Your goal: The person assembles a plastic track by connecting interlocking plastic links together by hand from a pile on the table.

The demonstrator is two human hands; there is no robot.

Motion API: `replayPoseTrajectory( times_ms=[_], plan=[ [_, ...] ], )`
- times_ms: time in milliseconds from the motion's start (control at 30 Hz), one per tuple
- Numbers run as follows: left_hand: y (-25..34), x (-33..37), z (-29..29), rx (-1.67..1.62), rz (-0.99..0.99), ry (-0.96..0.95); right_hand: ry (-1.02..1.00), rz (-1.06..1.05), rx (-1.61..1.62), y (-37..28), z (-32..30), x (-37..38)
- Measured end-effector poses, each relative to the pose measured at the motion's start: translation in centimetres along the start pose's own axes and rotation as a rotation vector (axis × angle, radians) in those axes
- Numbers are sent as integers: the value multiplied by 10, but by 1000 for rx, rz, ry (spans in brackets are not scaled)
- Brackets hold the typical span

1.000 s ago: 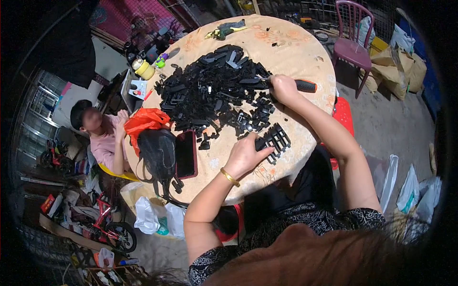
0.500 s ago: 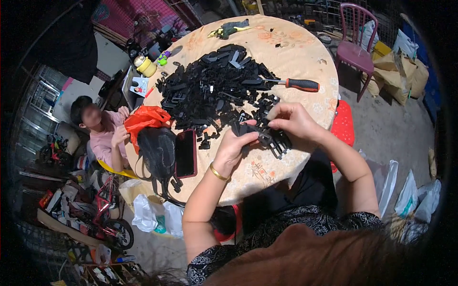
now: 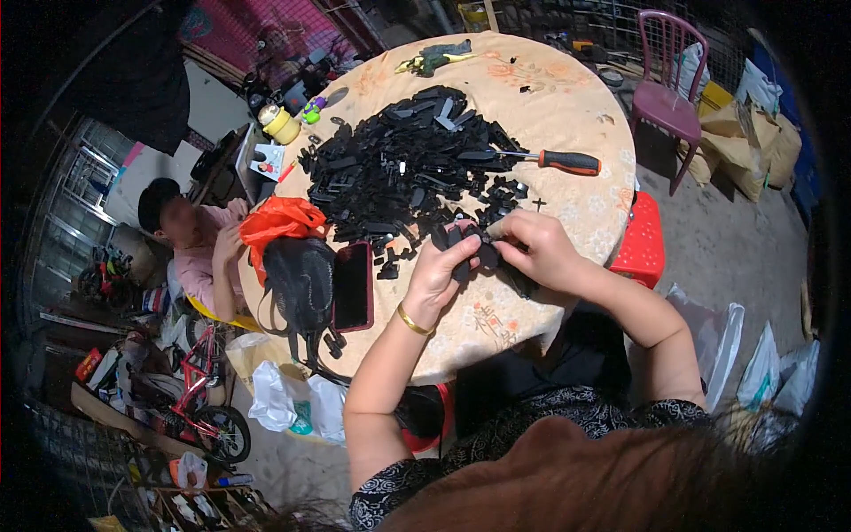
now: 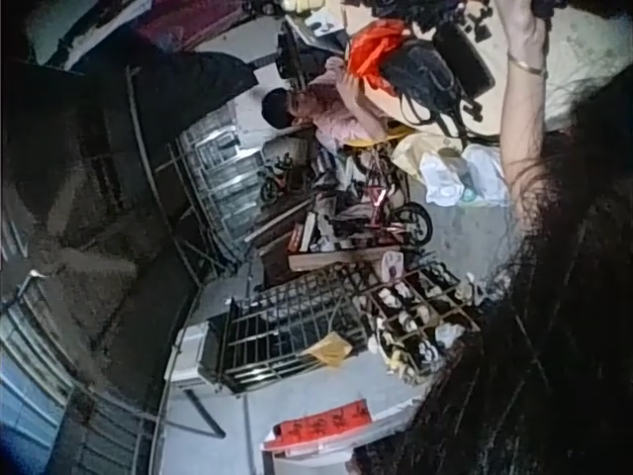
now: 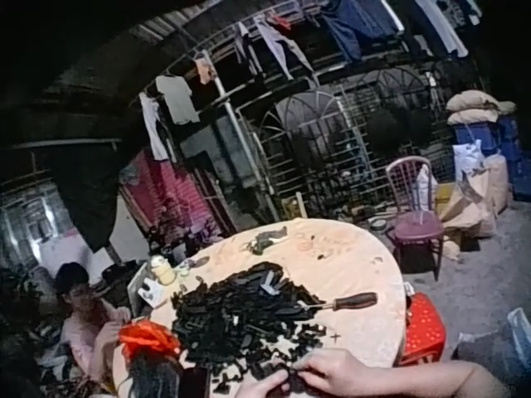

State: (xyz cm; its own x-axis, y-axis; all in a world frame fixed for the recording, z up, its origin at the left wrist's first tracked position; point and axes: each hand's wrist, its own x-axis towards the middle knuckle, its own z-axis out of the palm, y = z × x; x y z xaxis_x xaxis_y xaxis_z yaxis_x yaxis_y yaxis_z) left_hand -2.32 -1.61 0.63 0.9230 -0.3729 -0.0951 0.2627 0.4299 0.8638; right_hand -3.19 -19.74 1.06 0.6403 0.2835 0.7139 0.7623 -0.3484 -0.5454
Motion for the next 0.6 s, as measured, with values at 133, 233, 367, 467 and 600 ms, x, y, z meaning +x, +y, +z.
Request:
replayPoseTrajectory(
  times_ms=[133,233,367,467,600],
  plan=[
    [-9,3,-6,161,72,119,-5,-24,-93,-3,3,-3],
    [-15,3,2,218,122,180,10,-62,-139,-4,4,-3],
    [-20,3,14,428,352,244,-71,-96,-211,-12,9,-8],
    [-24,2,9,494,378,298,-90,-48,-89,-15,10,-9],
    [-19,0,13,400,326,275,-60,34,-66,-15,8,-10]
  ],
)
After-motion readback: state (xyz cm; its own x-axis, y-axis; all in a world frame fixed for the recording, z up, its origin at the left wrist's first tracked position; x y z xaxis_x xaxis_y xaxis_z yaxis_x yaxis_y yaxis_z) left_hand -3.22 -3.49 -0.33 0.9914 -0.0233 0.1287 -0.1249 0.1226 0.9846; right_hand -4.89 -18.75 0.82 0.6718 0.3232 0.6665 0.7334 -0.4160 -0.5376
